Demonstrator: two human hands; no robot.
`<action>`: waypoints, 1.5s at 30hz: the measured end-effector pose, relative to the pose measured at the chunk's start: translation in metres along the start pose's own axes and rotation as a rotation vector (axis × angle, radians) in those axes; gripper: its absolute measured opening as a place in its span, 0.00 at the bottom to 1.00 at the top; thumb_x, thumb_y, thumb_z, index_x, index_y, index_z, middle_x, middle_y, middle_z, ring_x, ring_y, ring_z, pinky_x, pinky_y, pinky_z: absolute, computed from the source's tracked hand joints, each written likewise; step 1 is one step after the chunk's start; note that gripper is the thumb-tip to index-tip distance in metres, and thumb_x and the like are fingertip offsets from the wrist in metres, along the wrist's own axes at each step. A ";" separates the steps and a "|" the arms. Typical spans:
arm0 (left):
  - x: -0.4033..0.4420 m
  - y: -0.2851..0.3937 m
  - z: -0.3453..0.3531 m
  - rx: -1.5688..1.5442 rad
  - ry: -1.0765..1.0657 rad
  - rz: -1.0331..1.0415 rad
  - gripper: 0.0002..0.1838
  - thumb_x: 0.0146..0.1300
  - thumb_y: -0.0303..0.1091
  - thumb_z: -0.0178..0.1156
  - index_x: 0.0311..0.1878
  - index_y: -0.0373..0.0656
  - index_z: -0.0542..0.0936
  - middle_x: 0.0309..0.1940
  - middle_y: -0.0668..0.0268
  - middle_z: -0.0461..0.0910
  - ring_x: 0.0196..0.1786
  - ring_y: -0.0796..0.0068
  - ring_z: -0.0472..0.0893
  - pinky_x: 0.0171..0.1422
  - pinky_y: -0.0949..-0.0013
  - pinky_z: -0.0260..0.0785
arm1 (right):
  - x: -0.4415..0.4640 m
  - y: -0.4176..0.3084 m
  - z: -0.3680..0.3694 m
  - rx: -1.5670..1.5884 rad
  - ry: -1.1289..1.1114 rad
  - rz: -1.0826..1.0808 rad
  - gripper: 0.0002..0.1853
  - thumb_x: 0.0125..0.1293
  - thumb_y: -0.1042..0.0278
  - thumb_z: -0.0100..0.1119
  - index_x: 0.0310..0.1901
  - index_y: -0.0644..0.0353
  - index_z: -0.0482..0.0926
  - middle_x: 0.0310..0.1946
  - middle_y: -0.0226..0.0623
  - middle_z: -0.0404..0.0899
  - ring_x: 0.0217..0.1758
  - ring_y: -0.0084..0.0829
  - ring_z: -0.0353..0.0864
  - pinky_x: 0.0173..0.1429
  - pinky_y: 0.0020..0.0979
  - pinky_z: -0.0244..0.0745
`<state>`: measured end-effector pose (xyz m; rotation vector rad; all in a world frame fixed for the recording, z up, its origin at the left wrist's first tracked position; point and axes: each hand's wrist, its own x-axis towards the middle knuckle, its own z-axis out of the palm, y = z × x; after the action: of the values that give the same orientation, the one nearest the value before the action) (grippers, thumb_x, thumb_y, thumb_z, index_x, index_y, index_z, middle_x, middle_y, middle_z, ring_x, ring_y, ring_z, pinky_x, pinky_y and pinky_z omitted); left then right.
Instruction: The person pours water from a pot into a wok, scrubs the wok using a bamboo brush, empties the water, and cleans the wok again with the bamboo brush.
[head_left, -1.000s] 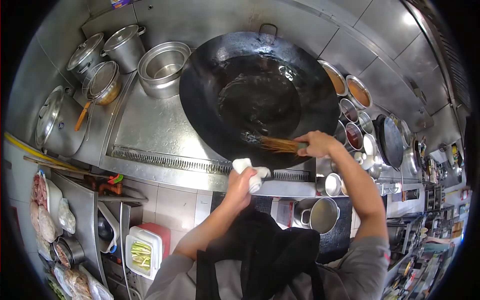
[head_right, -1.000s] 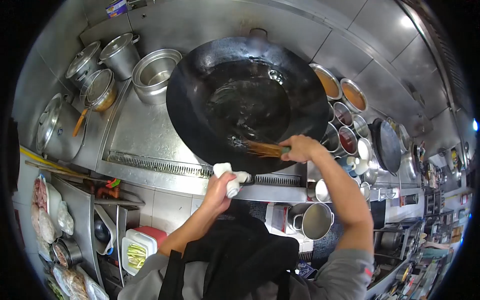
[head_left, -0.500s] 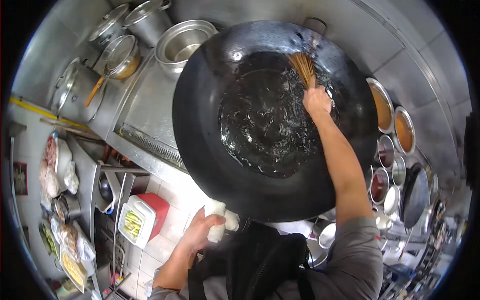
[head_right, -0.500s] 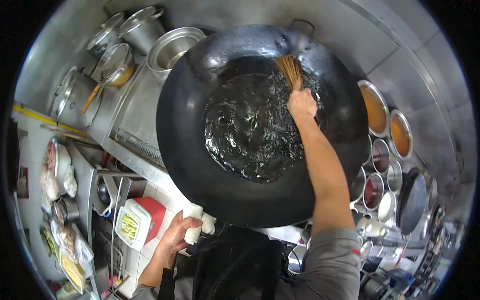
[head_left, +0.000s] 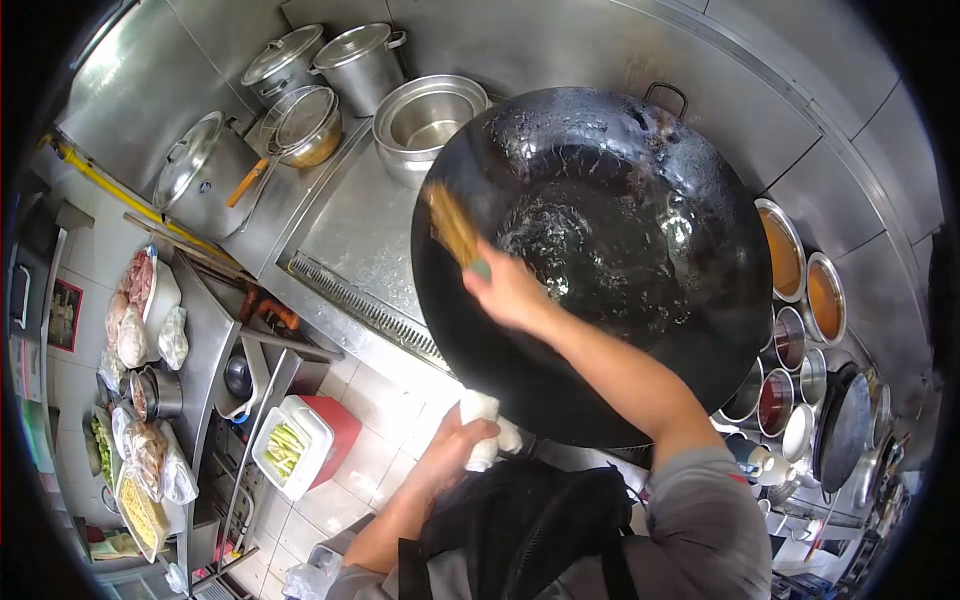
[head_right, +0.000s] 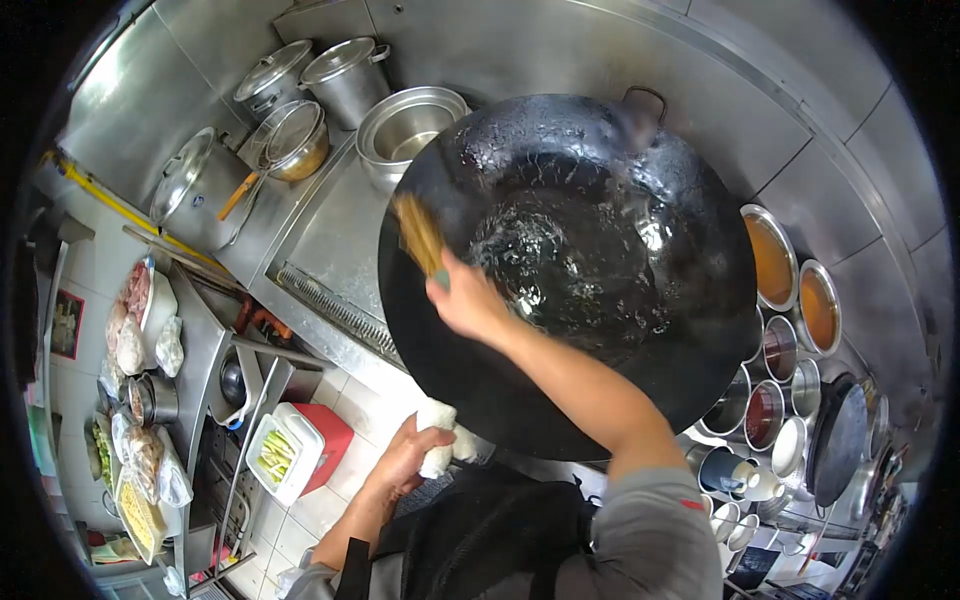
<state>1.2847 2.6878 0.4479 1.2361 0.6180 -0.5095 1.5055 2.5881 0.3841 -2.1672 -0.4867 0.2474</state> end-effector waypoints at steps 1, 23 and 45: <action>0.000 -0.001 -0.003 0.024 -0.015 0.014 0.23 0.60 0.39 0.62 0.57 0.40 0.75 0.28 0.67 0.78 0.13 0.81 0.66 0.11 0.74 0.52 | -0.033 -0.003 0.006 -0.007 -0.045 -0.006 0.37 0.71 0.55 0.62 0.75 0.67 0.66 0.51 0.69 0.82 0.57 0.65 0.83 0.65 0.53 0.77; 0.016 -0.008 -0.027 0.144 -0.084 -0.042 0.26 0.61 0.31 0.62 0.62 0.34 0.71 0.49 0.57 0.80 0.51 0.66 0.80 0.56 0.64 0.74 | 0.218 0.082 -0.103 0.666 0.760 0.391 0.20 0.71 0.59 0.62 0.58 0.62 0.73 0.27 0.47 0.82 0.16 0.37 0.81 0.14 0.36 0.74; 0.023 -0.024 -0.032 -0.082 -0.279 0.068 0.19 0.66 0.31 0.61 0.58 0.39 0.75 0.42 0.63 0.80 0.42 0.72 0.82 0.44 0.69 0.75 | -0.222 0.091 -0.296 -1.208 -0.058 0.793 0.36 0.70 0.58 0.63 0.77 0.50 0.63 0.48 0.57 0.86 0.52 0.59 0.87 0.59 0.55 0.82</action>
<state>1.2802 2.7120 0.4090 1.0805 0.3558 -0.5819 1.4305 2.2298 0.4886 -3.4732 0.3696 0.5353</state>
